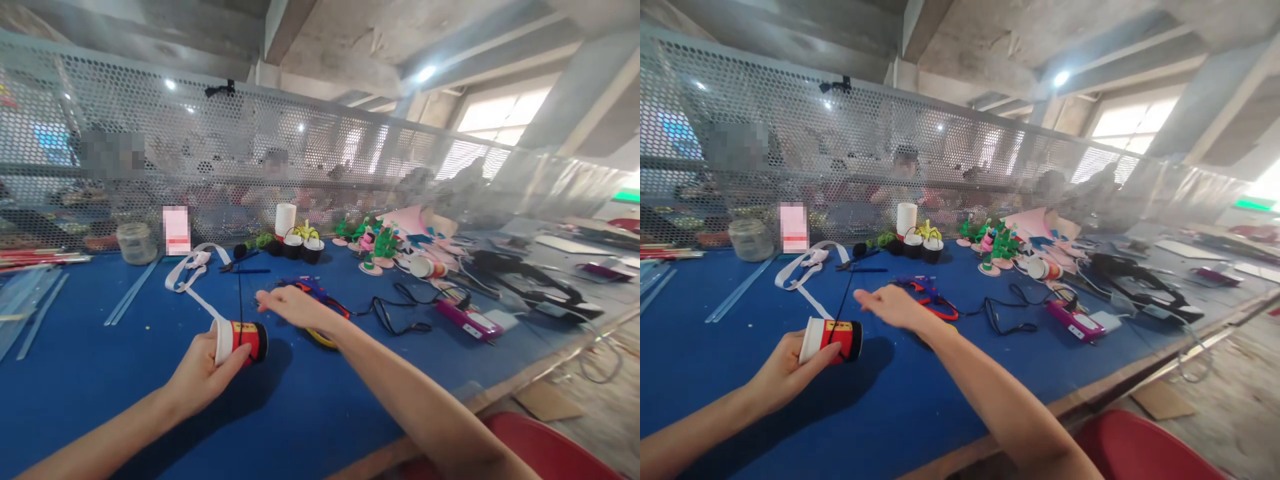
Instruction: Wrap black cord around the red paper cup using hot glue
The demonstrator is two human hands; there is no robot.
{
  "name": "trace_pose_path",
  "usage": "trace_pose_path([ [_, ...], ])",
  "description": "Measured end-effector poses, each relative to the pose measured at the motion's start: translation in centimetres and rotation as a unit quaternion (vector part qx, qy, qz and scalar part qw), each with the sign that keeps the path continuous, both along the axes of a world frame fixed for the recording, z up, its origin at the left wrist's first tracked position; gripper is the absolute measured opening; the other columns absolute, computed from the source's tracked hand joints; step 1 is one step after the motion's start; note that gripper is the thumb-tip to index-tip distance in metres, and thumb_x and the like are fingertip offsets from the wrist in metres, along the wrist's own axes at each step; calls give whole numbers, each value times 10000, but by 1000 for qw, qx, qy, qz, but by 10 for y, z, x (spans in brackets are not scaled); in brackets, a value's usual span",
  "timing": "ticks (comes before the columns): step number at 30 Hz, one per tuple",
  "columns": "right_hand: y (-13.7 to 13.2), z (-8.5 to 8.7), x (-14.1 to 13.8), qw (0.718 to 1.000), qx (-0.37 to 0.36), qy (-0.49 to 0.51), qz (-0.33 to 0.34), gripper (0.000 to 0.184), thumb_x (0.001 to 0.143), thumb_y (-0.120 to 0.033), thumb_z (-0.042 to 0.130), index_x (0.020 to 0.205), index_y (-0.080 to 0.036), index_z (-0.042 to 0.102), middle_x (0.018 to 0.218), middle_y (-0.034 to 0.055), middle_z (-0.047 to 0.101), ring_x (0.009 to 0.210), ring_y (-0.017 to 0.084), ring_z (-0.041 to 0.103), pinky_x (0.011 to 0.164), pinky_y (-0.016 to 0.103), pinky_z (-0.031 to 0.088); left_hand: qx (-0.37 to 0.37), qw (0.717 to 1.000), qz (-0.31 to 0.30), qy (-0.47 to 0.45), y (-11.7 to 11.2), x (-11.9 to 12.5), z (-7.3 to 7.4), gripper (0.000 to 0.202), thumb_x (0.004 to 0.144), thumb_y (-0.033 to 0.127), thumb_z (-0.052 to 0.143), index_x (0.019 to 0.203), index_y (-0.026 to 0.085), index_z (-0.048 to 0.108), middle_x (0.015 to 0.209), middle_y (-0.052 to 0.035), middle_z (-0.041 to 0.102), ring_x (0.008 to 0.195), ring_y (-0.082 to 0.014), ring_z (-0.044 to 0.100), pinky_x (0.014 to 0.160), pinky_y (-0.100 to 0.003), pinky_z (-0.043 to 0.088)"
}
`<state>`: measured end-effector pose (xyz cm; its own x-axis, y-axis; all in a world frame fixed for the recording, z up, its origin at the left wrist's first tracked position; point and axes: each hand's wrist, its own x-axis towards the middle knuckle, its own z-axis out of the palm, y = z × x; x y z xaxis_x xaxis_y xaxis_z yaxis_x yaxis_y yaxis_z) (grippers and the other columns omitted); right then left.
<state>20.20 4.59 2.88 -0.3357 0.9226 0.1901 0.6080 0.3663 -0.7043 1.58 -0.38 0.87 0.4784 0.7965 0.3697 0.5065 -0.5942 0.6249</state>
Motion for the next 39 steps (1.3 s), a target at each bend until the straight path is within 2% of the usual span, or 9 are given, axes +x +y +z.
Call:
trace_pose_path([
  [2, -12, 3, -16, 993, -75, 14, 88, 587, 796, -557, 250, 726, -149, 665, 727, 64, 645, 729, 173, 575, 687, 290, 405, 11, 1000, -24, 7, -1, 0, 0, 298, 783, 263, 394, 521, 144, 471, 499, 27, 431, 475, -80, 358, 435, -179, 309],
  [4, -21, 4, -27, 980, -144, 64, 120, 616, 770, -597, 240, 761, -147, 660, 750, 62, 643, 748, 173, 568, 694, 294, 406, 20, 999, -38, 12, -3, -1, 0, 309, 787, 252, 390, 511, 142, 473, 515, 18, 451, 496, -84, 375, 459, -182, 321],
  [8, -31, 0, -32, 940, -193, 237, 150, 440, 688, -533, 485, 842, -147, 629, 771, 36, 621, 754, 149, 549, 721, 284, 407, -1, 998, -65, 12, -5, -1, -3, 301, 780, 248, 402, 508, 143, 474, 465, 44, 386, 449, -72, 331, 448, -188, 296],
  [12, -33, -7, -27, 911, -194, 339, 131, 242, 609, -375, 630, 707, -155, 614, 753, 2, 594, 675, 109, 529, 706, 264, 406, -50, 997, -54, -7, -4, 2, -6, 316, 757, 269, 431, 465, 149, 428, 448, 58, 342, 434, -62, 283, 417, -186, 248],
  [15, -31, -9, -21, 925, -163, 332, 88, 179, 639, -326, 609, 658, -149, 602, 683, -6, 586, 636, 97, 509, 674, 251, 394, -140, 989, -27, -47, -3, 5, -6, 300, 730, 314, 459, 480, 148, 455, 446, 63, 336, 420, -58, 267, 391, -183, 221],
  [19, -27, -7, -15, 944, -92, 316, 28, 143, 680, -281, 569, 627, -148, 577, 632, -16, 575, 619, 87, 493, 657, 235, 376, -270, 955, 14, -123, 0, 6, -4, 336, 676, 389, 504, 452, 146, 449, 412, 71, 323, 396, -49, 245, 379, -182, 193],
  [26, -28, -6, -11, 958, -41, 284, 5, 182, 732, -304, 506, 629, -156, 524, 637, -10, 560, 586, 82, 461, 604, 229, 362, -389, 895, 61, -211, 3, 5, -3, 282, 642, 400, 570, 577, 126, 553, 425, 59, 437, 389, -53, 334, 395, -174, 231],
  [30, -27, -8, -10, 966, -22, 259, -13, 193, 745, -308, 488, 626, -158, 509, 631, -10, 550, 567, 80, 444, 589, 227, 356, -396, 889, 69, -220, 3, 6, -1, 277, 635, 381, 579, 540, 125, 530, 422, 60, 433, 386, -51, 325, 394, -176, 227],
  [39, -25, -12, -12, 979, -9, 204, -6, 187, 744, -279, 494, 615, -145, 518, 601, -11, 527, 568, 85, 451, 575, 216, 354, -316, 937, -9, -149, -8, 7, -1, 331, 686, 372, 503, 465, 138, 428, 437, 66, 343, 423, -47, 245, 392, -176, 190],
])
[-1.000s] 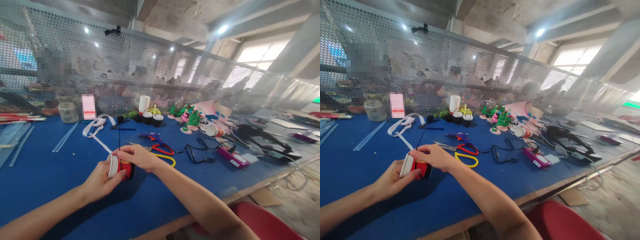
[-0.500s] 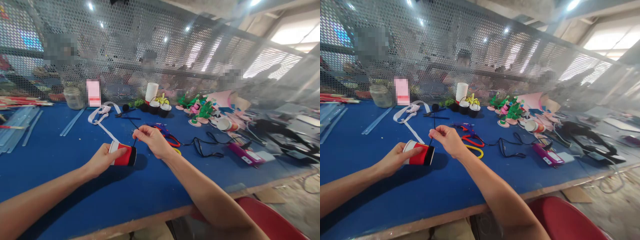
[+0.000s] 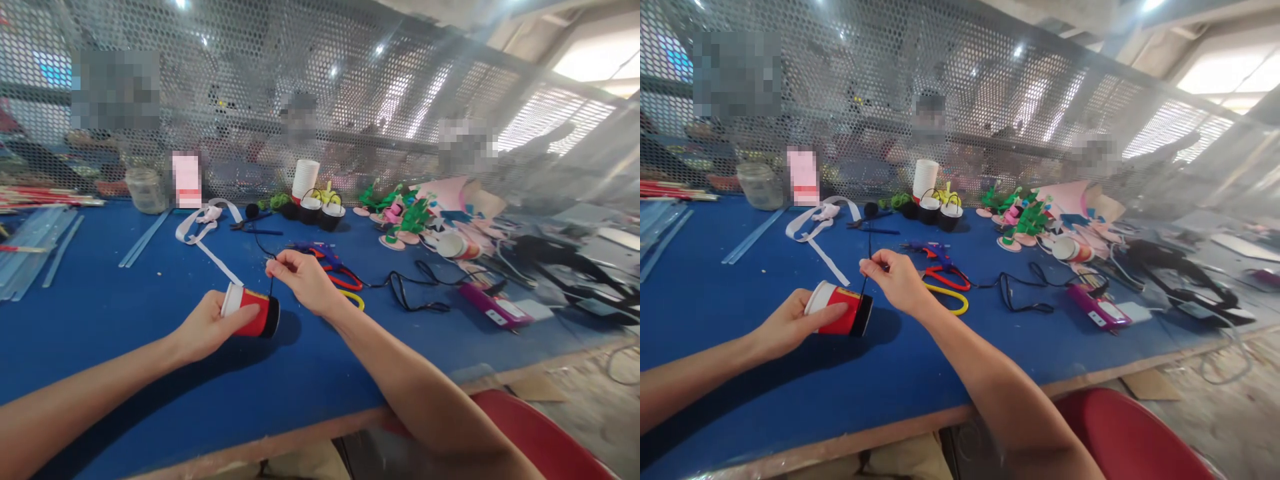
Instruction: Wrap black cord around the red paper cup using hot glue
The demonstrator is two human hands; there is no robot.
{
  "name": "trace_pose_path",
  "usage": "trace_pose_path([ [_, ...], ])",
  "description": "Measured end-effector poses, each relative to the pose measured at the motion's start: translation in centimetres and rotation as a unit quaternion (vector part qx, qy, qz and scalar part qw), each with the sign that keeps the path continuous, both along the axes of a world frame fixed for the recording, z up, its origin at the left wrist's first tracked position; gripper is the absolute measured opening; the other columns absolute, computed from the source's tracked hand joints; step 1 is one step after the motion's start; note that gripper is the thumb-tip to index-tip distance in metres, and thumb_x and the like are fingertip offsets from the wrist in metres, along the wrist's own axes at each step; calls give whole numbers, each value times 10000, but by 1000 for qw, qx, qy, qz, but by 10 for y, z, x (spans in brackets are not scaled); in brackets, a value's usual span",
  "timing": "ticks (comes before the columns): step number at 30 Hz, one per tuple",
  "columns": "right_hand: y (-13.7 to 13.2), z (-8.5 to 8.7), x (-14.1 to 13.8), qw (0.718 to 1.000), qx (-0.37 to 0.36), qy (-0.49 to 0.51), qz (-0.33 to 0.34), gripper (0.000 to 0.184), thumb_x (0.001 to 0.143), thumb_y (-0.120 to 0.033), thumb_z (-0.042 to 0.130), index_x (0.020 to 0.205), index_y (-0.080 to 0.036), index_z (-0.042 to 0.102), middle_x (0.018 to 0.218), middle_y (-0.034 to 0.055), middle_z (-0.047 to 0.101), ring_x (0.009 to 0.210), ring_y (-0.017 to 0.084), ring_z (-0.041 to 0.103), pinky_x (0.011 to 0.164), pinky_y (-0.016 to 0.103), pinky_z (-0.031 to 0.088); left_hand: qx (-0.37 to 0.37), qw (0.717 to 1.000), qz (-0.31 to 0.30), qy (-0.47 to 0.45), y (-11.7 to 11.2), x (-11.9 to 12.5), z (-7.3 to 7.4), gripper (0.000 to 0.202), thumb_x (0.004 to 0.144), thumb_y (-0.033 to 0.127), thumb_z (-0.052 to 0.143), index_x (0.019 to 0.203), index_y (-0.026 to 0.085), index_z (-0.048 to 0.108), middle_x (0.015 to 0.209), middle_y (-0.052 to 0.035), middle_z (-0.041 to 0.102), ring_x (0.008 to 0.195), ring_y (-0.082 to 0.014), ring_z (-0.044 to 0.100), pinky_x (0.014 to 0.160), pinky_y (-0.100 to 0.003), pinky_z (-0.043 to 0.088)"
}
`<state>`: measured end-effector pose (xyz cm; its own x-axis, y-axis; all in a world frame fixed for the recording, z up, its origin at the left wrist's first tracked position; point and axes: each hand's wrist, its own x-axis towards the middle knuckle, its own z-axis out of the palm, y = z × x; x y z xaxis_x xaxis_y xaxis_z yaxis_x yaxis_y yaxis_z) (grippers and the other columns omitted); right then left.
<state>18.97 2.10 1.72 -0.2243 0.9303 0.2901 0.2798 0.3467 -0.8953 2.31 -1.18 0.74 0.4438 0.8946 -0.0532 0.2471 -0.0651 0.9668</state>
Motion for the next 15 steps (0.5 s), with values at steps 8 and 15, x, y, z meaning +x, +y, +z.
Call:
trace_pose_path([
  [8, -1, -1, -2, 998, -15, -59, 3, 215, 753, -280, 480, 588, -147, 517, 558, -28, 502, 533, 81, 425, 533, 209, 322, 90, 995, -11, 28, -3, -3, -3, 291, 724, 312, 479, 494, 138, 438, 465, 56, 336, 435, -50, 250, 380, -175, 205],
  [15, 1, -4, -2, 996, -13, -83, 2, 220, 757, -279, 474, 589, -147, 530, 559, -24, 512, 538, 84, 424, 537, 212, 316, 129, 990, -3, 49, -5, -3, 2, 277, 712, 300, 475, 485, 144, 442, 442, 58, 335, 410, -46, 256, 356, -166, 213],
])
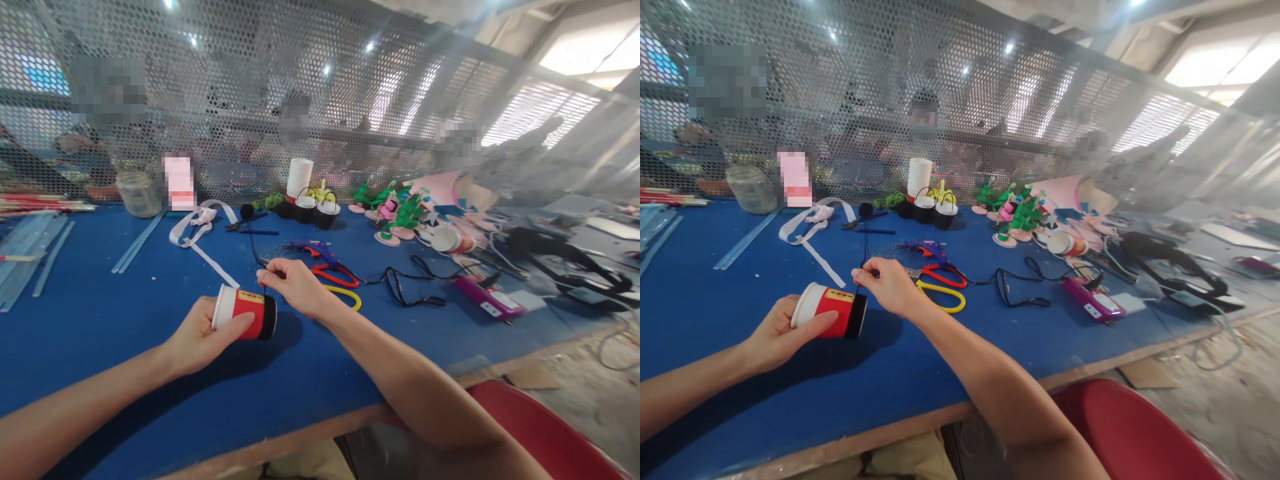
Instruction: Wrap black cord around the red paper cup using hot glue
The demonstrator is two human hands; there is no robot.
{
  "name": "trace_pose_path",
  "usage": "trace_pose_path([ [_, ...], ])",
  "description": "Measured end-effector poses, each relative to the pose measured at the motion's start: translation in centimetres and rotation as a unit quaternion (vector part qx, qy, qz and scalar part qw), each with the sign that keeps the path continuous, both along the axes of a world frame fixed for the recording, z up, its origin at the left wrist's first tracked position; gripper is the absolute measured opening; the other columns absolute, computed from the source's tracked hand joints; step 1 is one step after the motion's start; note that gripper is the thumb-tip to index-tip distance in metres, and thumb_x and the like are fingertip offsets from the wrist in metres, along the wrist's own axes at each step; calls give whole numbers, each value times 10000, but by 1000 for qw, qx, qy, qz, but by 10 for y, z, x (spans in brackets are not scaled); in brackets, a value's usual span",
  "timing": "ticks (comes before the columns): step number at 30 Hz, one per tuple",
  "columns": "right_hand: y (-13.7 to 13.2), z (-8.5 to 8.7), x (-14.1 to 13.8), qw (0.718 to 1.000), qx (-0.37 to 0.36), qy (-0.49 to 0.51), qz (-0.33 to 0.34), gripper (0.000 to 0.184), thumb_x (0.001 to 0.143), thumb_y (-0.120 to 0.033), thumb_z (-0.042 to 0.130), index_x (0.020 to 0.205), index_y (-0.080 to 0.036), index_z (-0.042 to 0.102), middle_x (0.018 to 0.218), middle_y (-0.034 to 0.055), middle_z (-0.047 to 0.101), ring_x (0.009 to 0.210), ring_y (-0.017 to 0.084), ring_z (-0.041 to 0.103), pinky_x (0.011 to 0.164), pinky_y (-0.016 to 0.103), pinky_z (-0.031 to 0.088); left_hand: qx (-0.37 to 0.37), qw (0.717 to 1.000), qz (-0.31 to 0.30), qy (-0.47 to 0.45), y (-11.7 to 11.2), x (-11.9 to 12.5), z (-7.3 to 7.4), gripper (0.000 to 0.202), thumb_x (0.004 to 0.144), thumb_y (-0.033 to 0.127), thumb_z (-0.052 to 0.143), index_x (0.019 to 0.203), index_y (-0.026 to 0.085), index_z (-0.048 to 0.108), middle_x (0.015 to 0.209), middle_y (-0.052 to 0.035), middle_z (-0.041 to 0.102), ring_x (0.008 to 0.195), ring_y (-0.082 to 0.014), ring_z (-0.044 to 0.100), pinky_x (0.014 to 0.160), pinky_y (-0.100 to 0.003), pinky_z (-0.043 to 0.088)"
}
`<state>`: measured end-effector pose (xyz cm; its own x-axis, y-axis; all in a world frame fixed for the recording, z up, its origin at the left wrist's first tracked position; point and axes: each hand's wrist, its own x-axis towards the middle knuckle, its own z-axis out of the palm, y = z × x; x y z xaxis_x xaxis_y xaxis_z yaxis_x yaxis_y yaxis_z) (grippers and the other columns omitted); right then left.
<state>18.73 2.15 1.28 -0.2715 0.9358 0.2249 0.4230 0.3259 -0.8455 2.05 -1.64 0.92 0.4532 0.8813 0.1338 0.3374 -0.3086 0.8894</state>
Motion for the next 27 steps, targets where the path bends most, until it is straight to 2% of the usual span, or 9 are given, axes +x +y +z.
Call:
trace_pose_path([
  [10, -2, -1, -2, 999, -40, -31, 21, 210, 739, -282, 497, 589, -139, 532, 538, -34, 474, 509, 74, 383, 493, 200, 290, -3, 1000, -5, -4, 0, -2, -2, 274, 699, 318, 489, 499, 132, 476, 449, 52, 358, 419, -48, 276, 367, -161, 236],
  [15, -1, -2, -3, 996, -82, -39, 16, 235, 734, -304, 497, 560, -147, 512, 473, -64, 369, 450, 64, 302, 442, 200, 237, -74, 995, 32, -52, 3, -2, -3, 292, 672, 365, 513, 495, 133, 490, 441, 43, 391, 409, -51, 304, 360, -164, 256],
  [19, 0, -3, -4, 994, -108, -24, 15, 238, 728, -306, 505, 549, -149, 499, 457, -73, 345, 424, 56, 276, 418, 198, 211, -125, 985, 53, -105, 6, -2, -5, 286, 646, 350, 559, 467, 133, 505, 403, 55, 406, 362, -37, 299, 332, -154, 234],
  [23, 0, -6, -5, 992, -127, -20, 17, 232, 729, -327, 500, 572, -156, 506, 429, -82, 325, 386, 52, 254, 392, 200, 178, -190, 962, 48, -189, 6, -1, -4, 266, 620, 346, 610, 482, 123, 564, 402, 52, 462, 352, -28, 342, 335, -139, 259],
  [27, -1, -9, -7, 986, -164, 24, 22, 251, 704, -357, 527, 557, -157, 487, 425, -85, 334, 372, 43, 237, 378, 197, 159, -244, 934, 63, -253, 6, 1, 2, 221, 565, 312, 667, 492, 115, 600, 403, 39, 516, 352, -32, 397, 342, -134, 297],
])
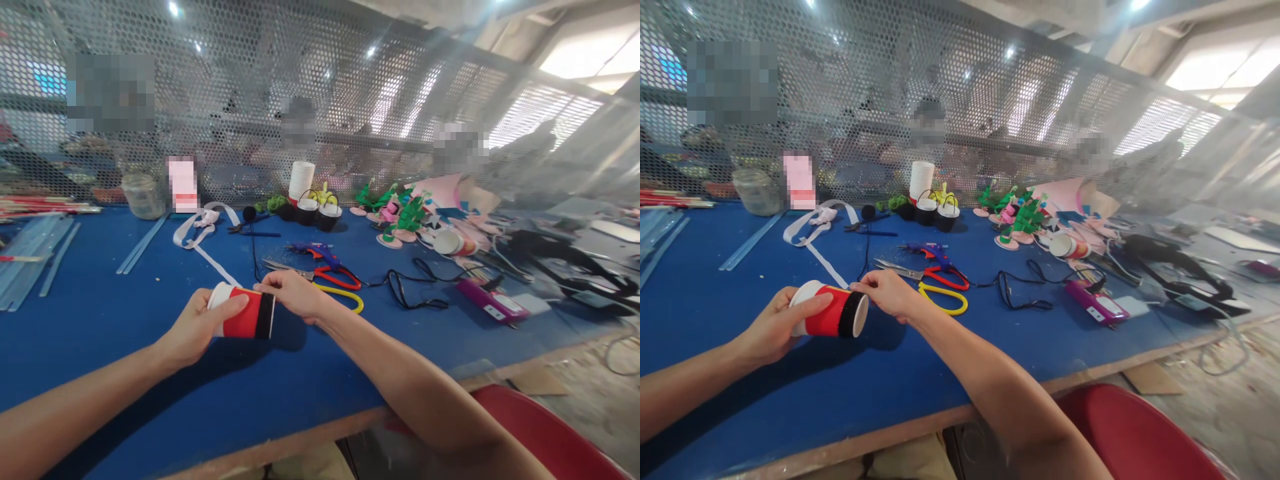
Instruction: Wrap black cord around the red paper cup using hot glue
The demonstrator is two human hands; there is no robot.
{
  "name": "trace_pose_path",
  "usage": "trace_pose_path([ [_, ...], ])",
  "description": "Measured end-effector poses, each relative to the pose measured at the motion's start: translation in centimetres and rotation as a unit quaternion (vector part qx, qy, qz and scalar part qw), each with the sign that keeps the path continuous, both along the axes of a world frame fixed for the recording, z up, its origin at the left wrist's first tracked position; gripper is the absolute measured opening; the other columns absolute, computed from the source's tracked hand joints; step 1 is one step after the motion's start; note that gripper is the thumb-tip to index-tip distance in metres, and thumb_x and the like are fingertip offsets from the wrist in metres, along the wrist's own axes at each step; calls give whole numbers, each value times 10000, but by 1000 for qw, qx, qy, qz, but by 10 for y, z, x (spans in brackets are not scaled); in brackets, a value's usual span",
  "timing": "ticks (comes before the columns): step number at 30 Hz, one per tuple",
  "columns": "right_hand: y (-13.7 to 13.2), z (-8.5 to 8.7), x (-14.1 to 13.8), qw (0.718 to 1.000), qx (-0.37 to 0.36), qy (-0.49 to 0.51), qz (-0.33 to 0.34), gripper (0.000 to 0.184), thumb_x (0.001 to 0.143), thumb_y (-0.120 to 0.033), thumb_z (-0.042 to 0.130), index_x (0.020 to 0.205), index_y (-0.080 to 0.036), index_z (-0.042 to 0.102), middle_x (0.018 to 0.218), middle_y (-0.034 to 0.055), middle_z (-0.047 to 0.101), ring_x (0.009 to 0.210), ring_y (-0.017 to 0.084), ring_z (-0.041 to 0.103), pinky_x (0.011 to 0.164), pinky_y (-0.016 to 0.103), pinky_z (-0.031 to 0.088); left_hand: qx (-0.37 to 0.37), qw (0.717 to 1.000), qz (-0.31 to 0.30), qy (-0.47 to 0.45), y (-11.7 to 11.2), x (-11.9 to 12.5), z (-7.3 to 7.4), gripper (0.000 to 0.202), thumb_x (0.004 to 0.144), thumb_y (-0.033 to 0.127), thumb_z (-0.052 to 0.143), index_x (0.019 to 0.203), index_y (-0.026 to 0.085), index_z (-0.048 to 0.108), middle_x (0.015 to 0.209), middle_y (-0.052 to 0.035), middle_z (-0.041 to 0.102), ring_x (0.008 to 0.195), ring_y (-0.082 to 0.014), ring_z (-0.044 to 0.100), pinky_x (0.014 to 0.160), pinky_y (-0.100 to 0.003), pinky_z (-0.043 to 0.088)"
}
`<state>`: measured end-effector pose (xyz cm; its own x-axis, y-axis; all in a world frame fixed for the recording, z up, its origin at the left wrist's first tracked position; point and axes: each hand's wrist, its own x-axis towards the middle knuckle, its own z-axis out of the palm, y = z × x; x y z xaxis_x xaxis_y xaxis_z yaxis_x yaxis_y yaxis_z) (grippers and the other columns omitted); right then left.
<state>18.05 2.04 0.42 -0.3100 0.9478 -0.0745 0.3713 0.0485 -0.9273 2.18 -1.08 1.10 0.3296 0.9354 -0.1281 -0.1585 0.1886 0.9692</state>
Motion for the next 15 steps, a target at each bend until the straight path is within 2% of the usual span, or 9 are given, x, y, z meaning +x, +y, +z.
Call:
trace_pose_path([
  [3, 0, -2, 0, 999, -27, 38, -3, 248, 678, -349, 558, 546, -154, 482, 416, -90, 327, 367, 36, 226, 369, 189, 152, -31, 999, 20, -18, 0, 2, 4, 207, 496, 280, 711, 465, 110, 597, 388, 33, 534, 340, -39, 417, 336, -137, 312],
  [5, 0, -3, -1, 997, -44, 63, -1, 212, 679, -291, 563, 544, -148, 485, 418, -90, 342, 367, 31, 248, 366, 177, 172, -36, 999, 25, -21, 0, 3, 5, 202, 469, 260, 726, 450, 110, 592, 381, 34, 538, 337, -39, 420, 334, -137, 316],
  [10, 1, -9, -3, 990, -88, 106, 25, 152, 716, -110, 461, 568, -142, 475, 465, -66, 456, 404, 32, 413, 427, 157, 325, -22, 998, 49, -14, 2, 1, 6, 228, 484, 295, 716, 457, 100, 600, 371, 30, 530, 338, -40, 416, 331, -139, 315],
  [13, 0, -11, -4, 987, -112, 99, 66, 146, 744, -128, 409, 626, -144, 494, 510, -39, 519, 411, 57, 482, 417, 175, 370, 12, 997, 72, -24, 5, -1, 9, 215, 506, 297, 706, 500, 101, 616, 399, 23, 551, 365, -55, 443, 355, -154, 350],
  [15, -3, -9, -3, 985, -124, 55, 107, 148, 763, -176, 396, 669, -144, 506, 540, -26, 545, 389, 60, 481, 360, 165, 341, 36, 995, 89, -34, 8, -2, 11, 203, 511, 291, 705, 520, 105, 624, 405, 23, 555, 370, -62, 454, 364, -161, 361],
])
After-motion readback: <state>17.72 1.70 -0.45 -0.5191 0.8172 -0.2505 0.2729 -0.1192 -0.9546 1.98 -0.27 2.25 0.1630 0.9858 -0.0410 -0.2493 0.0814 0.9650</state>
